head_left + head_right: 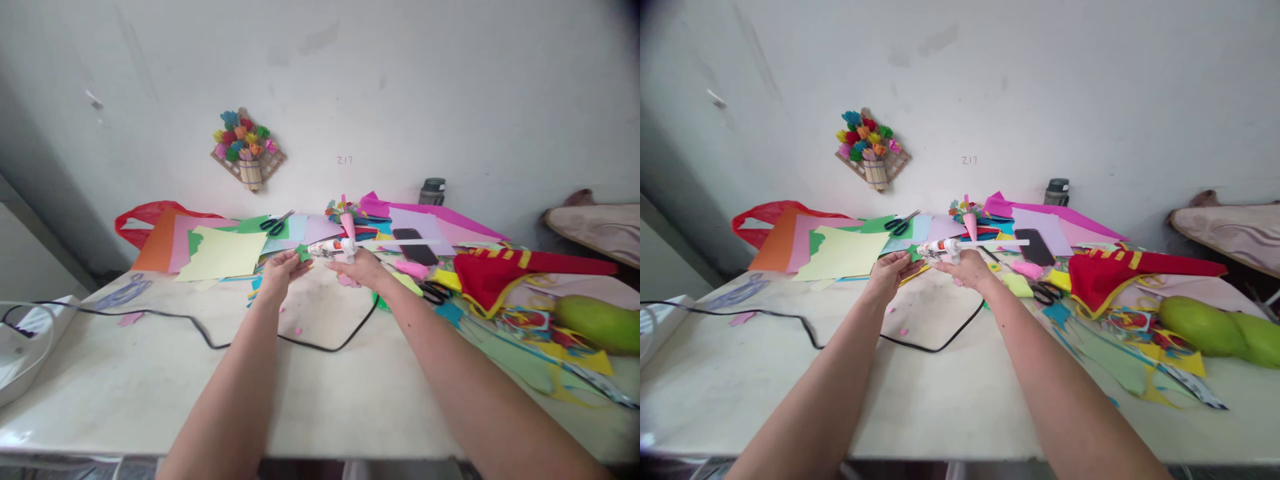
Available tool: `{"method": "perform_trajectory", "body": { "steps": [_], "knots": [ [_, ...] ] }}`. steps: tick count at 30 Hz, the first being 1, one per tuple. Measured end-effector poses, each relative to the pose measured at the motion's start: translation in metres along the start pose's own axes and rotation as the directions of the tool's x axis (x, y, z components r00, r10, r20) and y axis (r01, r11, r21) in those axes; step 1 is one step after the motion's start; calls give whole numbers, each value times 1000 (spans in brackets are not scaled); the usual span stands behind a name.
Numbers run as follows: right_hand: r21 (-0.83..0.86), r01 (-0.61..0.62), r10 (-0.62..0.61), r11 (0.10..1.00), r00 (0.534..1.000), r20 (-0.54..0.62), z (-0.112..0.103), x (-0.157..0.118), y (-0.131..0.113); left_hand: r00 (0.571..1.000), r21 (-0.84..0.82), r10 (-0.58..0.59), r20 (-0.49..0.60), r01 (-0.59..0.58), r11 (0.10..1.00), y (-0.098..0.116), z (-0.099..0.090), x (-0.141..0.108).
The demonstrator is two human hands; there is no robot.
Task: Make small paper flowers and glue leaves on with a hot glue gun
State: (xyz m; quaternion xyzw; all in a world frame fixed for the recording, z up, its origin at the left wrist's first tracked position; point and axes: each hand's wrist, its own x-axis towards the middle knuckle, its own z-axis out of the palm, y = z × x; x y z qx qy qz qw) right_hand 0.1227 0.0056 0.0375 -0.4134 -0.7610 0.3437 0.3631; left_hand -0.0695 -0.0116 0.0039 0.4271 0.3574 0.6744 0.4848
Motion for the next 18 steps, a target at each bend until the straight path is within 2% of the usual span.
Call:
{"method": "perform_trajectory", "body": {
  "steps": [9, 18],
  "knots": [
    [-23, -6, 6, 1000, 1000, -5, -3, 2, 3, 998, -10, -9, -68, 8, 1000, 4, 2, -2],
    [-29, 42, -42, 999, 999, 12, -1, 1, 3, 1000, 34, -16, -27, 17, 999, 3, 2, -2]
  ]
}}
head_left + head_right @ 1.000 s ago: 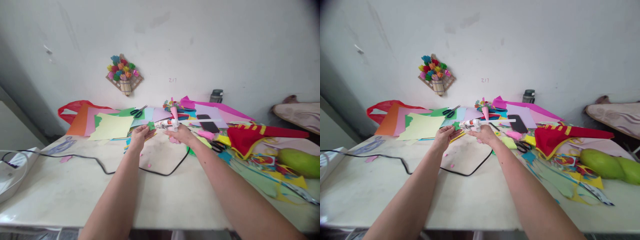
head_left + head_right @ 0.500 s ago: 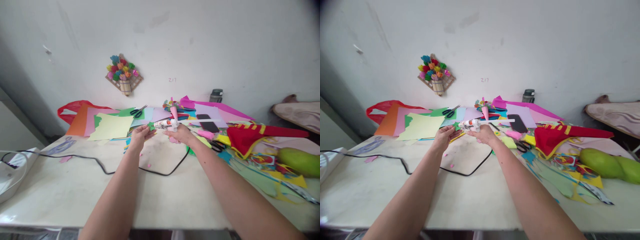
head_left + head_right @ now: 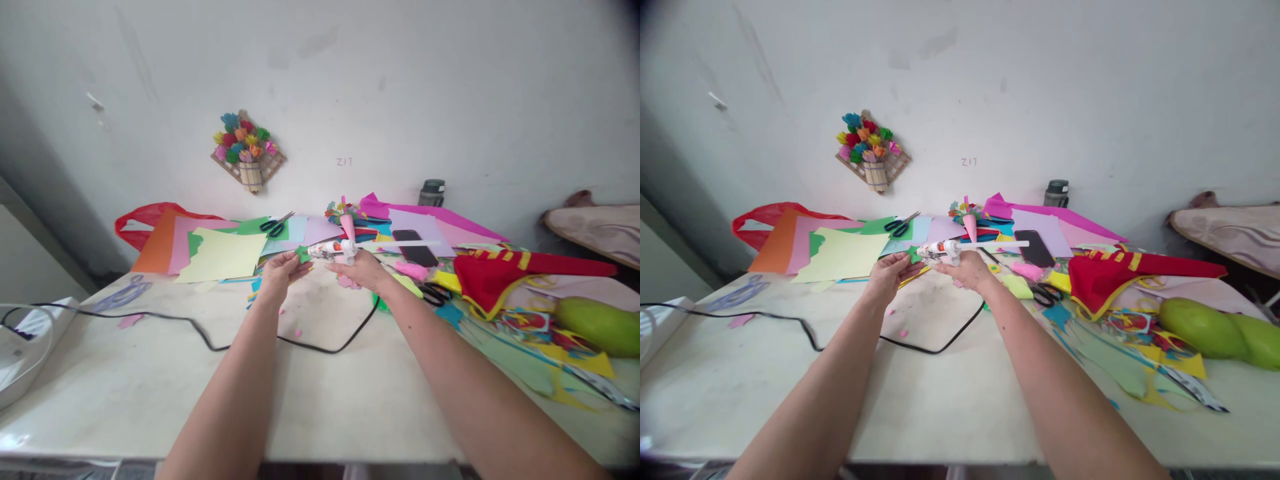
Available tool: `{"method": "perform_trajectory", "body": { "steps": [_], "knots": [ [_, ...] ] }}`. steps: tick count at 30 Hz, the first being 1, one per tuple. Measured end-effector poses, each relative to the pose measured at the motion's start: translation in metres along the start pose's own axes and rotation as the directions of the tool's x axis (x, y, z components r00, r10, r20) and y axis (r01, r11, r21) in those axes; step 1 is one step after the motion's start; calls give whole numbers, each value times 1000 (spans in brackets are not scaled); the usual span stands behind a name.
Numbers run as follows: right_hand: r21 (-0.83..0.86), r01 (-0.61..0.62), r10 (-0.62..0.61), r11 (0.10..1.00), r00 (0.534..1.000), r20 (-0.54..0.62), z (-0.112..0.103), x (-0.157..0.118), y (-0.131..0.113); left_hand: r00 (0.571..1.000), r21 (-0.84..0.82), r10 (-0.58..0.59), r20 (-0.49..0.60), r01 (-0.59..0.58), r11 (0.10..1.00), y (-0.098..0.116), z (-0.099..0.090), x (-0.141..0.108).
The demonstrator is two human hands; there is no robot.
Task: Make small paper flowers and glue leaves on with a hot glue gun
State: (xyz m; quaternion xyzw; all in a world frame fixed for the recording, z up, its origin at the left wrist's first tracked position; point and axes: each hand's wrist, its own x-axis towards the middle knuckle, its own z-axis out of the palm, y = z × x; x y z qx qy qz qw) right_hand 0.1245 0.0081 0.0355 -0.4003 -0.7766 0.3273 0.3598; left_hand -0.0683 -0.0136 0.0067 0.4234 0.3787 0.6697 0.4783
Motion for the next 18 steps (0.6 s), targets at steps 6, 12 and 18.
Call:
{"method": "perform_trajectory", "body": {
  "steps": [6, 12, 18],
  "knots": [
    [-75, 2, -8, 997, 997, -80, -2, 2, 2, 1000, -40, 5, -2, -5, 999, 1, 0, -1],
    [-80, -18, 14, 997, 999, -44, -2, 2, 3, 1000, -40, 8, -6, -9, 999, 0, -1, 0],
    [-201, -4, -11, 980, 997, -76, -1, 5, 9, 986, -71, 83, -143, -93, 993, 3, -4, 3]
  ]
}}
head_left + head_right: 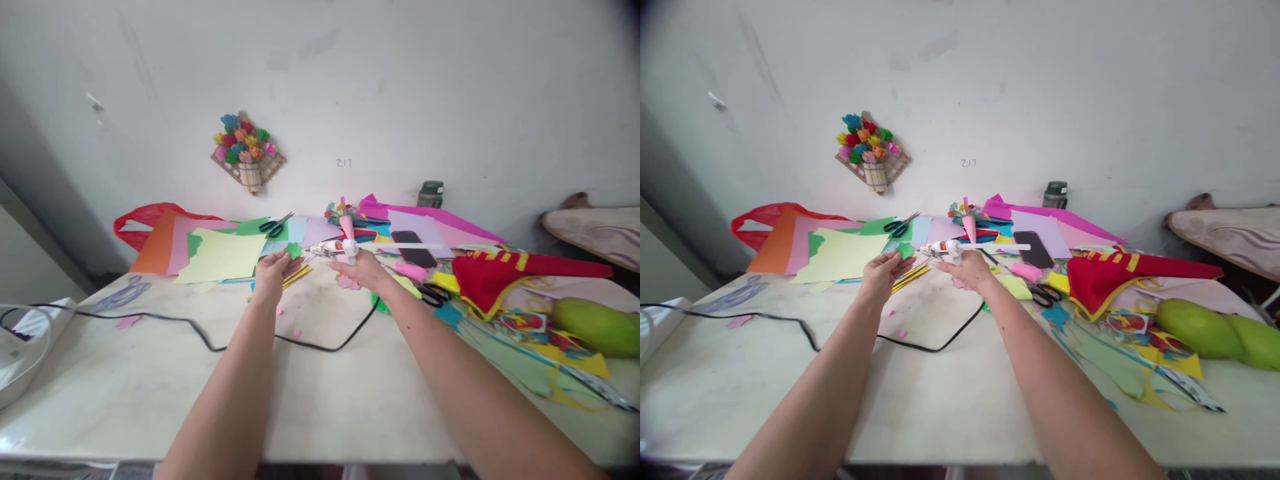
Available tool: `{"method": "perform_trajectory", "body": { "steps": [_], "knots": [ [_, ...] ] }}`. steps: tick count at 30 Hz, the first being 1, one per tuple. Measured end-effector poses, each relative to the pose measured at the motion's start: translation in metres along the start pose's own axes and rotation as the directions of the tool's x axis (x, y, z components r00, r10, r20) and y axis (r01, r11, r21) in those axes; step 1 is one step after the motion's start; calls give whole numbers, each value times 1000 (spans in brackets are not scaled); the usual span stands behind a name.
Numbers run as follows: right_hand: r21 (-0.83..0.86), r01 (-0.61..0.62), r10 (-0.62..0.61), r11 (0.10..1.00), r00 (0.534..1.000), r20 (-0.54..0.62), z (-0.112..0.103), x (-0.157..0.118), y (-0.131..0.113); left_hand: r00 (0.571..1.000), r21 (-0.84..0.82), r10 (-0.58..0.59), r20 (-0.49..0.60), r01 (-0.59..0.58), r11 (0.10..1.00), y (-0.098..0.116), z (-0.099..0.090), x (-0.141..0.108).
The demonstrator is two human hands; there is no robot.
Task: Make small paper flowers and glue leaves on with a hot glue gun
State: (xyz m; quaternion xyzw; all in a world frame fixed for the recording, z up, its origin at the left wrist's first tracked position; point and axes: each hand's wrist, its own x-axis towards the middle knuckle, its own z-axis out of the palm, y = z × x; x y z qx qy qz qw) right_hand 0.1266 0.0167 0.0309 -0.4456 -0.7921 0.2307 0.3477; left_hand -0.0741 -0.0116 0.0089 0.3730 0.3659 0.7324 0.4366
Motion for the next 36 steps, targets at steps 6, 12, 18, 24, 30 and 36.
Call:
{"method": "perform_trajectory", "body": {
  "steps": [6, 12, 18, 24, 30, 36],
  "knots": [
    [-367, -68, 39, 928, 996, -86, 15, 2, 10, 990, -52, 89, -110, -95, 994, 9, -5, 3],
    [-596, 105, -33, 796, 991, 129, 35, -2, 14, 991, -52, 87, -97, -92, 994, 12, -5, 2],
    [-658, 202, -85, 725, 975, 205, 38, -6, 13, 992, -55, 76, -97, -81, 995, 13, -5, 1],
    [-609, 374, -369, 700, 919, 140, 36, -13, -17, 990, -56, 78, -119, -85, 995, 12, -7, 2],
    [-404, 640, -554, 654, 768, 321, 72, -22, -40, 989, -61, 90, -114, -98, 993, 12, -9, 2],
    [-394, 721, -598, 570, 693, 403, 97, -18, -49, 989, -66, 92, -115, -100, 993, 14, -9, 2]
  ]
}}
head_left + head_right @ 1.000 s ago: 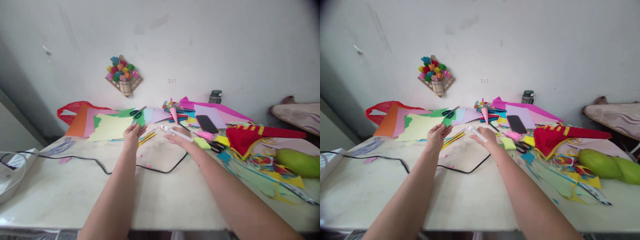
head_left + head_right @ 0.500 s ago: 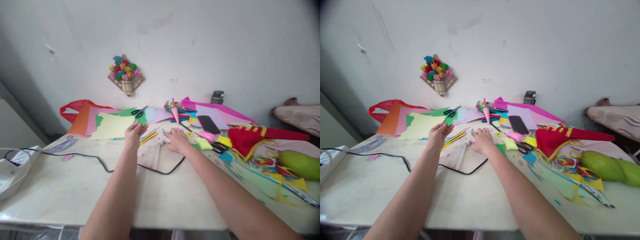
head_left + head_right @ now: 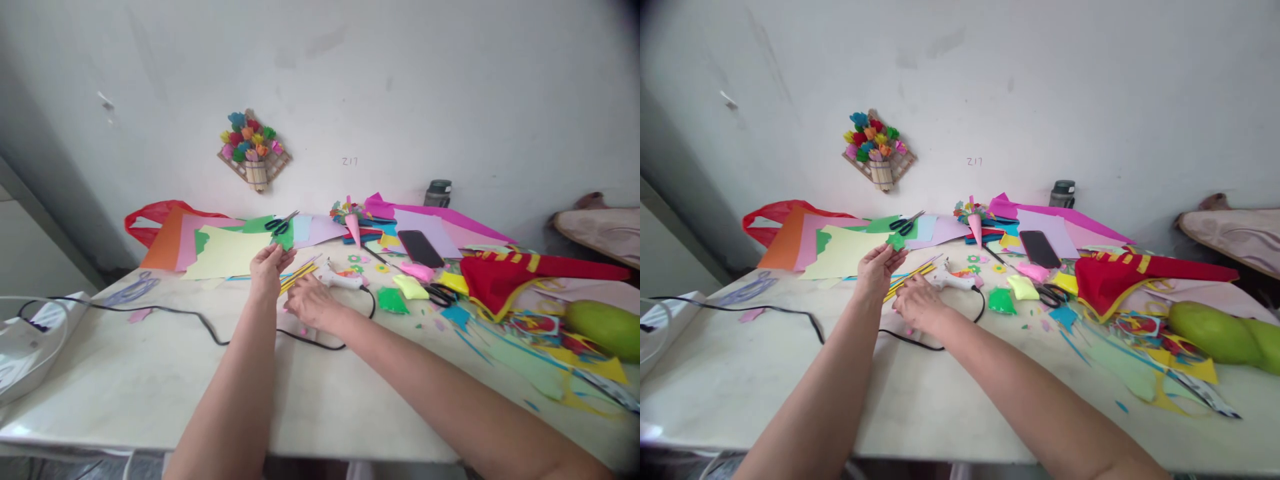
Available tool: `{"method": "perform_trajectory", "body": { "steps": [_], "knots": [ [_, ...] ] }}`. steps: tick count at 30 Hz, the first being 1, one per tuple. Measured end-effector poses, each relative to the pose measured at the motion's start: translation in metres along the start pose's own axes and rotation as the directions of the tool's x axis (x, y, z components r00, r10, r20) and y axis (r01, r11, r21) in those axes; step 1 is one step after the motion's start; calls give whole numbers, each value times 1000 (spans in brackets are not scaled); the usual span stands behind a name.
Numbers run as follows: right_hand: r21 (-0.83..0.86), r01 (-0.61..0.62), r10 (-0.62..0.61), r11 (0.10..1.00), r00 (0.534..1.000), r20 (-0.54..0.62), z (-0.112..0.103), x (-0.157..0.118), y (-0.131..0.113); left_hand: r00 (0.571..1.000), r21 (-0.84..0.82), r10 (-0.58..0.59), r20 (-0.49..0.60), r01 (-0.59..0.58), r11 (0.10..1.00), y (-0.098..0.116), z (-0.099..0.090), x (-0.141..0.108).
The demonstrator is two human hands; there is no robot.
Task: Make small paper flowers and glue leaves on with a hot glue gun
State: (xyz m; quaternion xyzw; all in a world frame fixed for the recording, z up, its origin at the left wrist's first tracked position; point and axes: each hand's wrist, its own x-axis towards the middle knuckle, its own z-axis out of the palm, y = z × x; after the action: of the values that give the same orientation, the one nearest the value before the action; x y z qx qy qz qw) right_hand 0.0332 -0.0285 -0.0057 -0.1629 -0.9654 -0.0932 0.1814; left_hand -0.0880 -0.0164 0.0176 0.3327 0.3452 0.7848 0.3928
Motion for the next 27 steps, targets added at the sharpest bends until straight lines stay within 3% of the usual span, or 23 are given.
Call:
{"method": "perform_trajectory", "body": {
  "steps": [3, 6, 12, 15, 18, 21, 24, 27],
  "knots": [
    [-45, 8, -5, 999, 998, 62, 1, 7, -2, 1000, -1, -1, -7, 1, 1000, 1, 0, 0],
    [-42, -33, 35, 999, 998, 52, 1, 11, -4, 1000, 2, -4, -6, 4, 1000, 1, 0, 0],
    [147, -206, 213, 968, 976, -38, 0, 11, 4, 1000, 28, 5, -26, -4, 1000, 2, 1, -1],
    [422, -326, 419, 846, 896, -148, -7, 5, 19, 1000, 37, -18, 1, 18, 999, 0, 1, -2],
    [724, -279, 600, 631, 767, -227, -15, -4, 37, 993, 59, -79, 82, 74, 995, -4, 3, -4],
    [900, -195, 737, 390, 652, -178, -21, -12, 51, 972, 108, -150, 182, 132, 985, -10, 7, -7],
    [961, -149, 801, 234, 590, -104, -23, -17, 58, 939, 180, -197, 281, 150, 972, -15, 12, -11],
    [967, -147, 819, 209, 567, -90, -23, -19, 60, 917, 229, -222, 331, 150, 962, -17, 16, -15]
  ]
}}
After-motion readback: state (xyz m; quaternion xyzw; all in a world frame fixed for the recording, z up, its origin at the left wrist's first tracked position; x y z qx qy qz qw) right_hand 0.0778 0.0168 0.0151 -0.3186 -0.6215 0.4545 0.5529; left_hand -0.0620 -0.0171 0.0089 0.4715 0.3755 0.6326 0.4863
